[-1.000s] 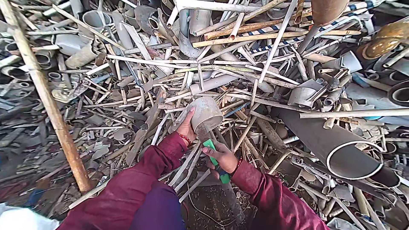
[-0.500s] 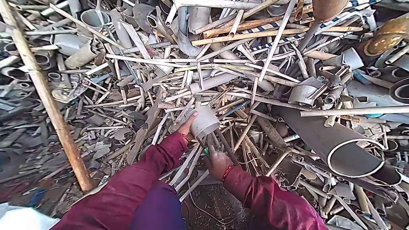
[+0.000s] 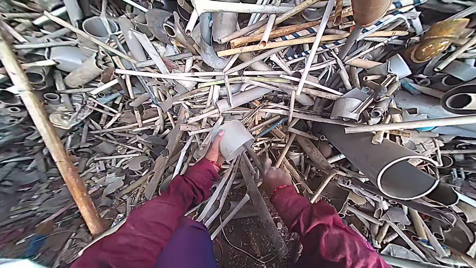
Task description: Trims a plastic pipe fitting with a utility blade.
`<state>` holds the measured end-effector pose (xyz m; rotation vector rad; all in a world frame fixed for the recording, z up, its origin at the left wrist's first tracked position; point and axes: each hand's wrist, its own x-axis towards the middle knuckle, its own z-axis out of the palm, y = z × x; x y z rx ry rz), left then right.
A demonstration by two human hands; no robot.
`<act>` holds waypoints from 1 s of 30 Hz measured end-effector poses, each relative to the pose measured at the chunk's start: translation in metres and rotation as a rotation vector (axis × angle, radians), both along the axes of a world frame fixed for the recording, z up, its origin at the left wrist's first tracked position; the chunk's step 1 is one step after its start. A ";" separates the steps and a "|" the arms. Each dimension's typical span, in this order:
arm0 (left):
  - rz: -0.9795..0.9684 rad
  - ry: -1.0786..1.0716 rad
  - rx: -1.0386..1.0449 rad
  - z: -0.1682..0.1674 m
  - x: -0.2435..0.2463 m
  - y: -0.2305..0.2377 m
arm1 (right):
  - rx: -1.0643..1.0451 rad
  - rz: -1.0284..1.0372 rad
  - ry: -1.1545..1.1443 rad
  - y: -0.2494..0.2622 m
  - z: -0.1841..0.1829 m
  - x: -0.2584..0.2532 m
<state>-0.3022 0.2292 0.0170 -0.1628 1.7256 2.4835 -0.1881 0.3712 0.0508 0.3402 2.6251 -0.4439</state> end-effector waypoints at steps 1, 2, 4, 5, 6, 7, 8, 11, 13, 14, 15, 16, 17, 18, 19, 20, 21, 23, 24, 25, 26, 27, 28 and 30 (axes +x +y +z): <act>0.011 -0.014 -0.015 0.001 0.000 0.002 | 0.023 -0.028 -0.024 0.008 0.007 0.004; 0.028 -0.023 -0.027 0.000 -0.003 0.004 | -0.018 -0.038 -0.042 0.018 0.016 0.011; 0.065 -0.060 -0.029 -0.004 -0.009 0.007 | -0.212 -0.065 -0.054 0.042 0.022 0.027; 0.064 -0.091 -0.024 -0.007 -0.011 0.007 | -0.297 -0.094 -0.044 0.054 0.019 0.037; 0.051 -0.132 -0.016 -0.008 -0.010 0.008 | -0.351 -0.144 -0.037 0.066 0.015 0.047; 0.018 -0.173 -0.015 -0.007 -0.007 0.009 | -0.364 -0.206 -0.029 0.077 0.015 0.058; -0.027 -0.187 -0.028 -0.004 -0.004 0.012 | -0.344 -0.258 -0.024 0.089 0.016 0.069; -0.117 0.004 -0.292 0.001 0.007 0.025 | -0.281 -0.306 0.024 0.130 0.034 0.114; -0.072 0.332 -0.532 -0.010 0.006 0.029 | -0.339 -0.388 0.102 0.145 0.046 0.142; -0.080 0.482 -0.623 -0.012 0.004 0.028 | -0.347 -0.443 0.151 0.146 0.051 0.153; -0.114 0.566 -0.721 -0.009 0.004 0.027 | -0.347 -0.486 0.181 0.142 0.057 0.161; -0.157 0.578 -0.825 -0.003 0.007 0.026 | -0.339 -0.496 0.190 0.137 0.064 0.166; -0.211 0.531 -0.910 0.005 0.012 0.026 | -0.327 -0.464 0.183 0.133 0.072 0.168; -0.277 0.432 -0.929 0.013 0.016 0.025 | -0.322 -0.405 0.162 0.129 0.080 0.167; -0.303 0.323 -0.882 0.017 0.019 0.026 | -0.327 -0.332 0.150 0.125 0.087 0.164; -0.277 0.213 -0.807 0.019 0.023 0.028 | -0.347 -0.259 0.152 0.121 0.091 0.159; -0.220 0.129 -0.726 0.019 0.025 0.029 | -0.380 -0.188 0.175 0.118 0.092 0.151; -0.094 0.048 -0.618 0.016 0.026 0.025 | -0.438 -0.090 0.228 0.106 0.086 0.131; -0.029 0.021 -0.579 0.016 0.028 0.021 | -0.469 -0.051 0.265 0.099 0.080 0.120; 0.039 -0.003 -0.545 0.018 0.030 0.016 | -0.514 -0.020 0.326 0.091 0.070 0.107; 0.084 -0.034 -0.548 0.022 0.032 0.009 | -0.574 0.013 0.425 0.082 0.057 0.094; 0.119 -0.070 -0.557 0.027 0.035 0.002 | -0.642 0.051 0.549 0.070 0.038 0.082; 0.136 -0.108 -0.565 0.030 0.037 -0.007 | -0.694 0.099 0.654 0.057 0.017 0.070; 0.193 -0.162 -0.562 0.026 0.033 -0.026 | -0.639 0.231 0.595 0.040 -0.015 0.057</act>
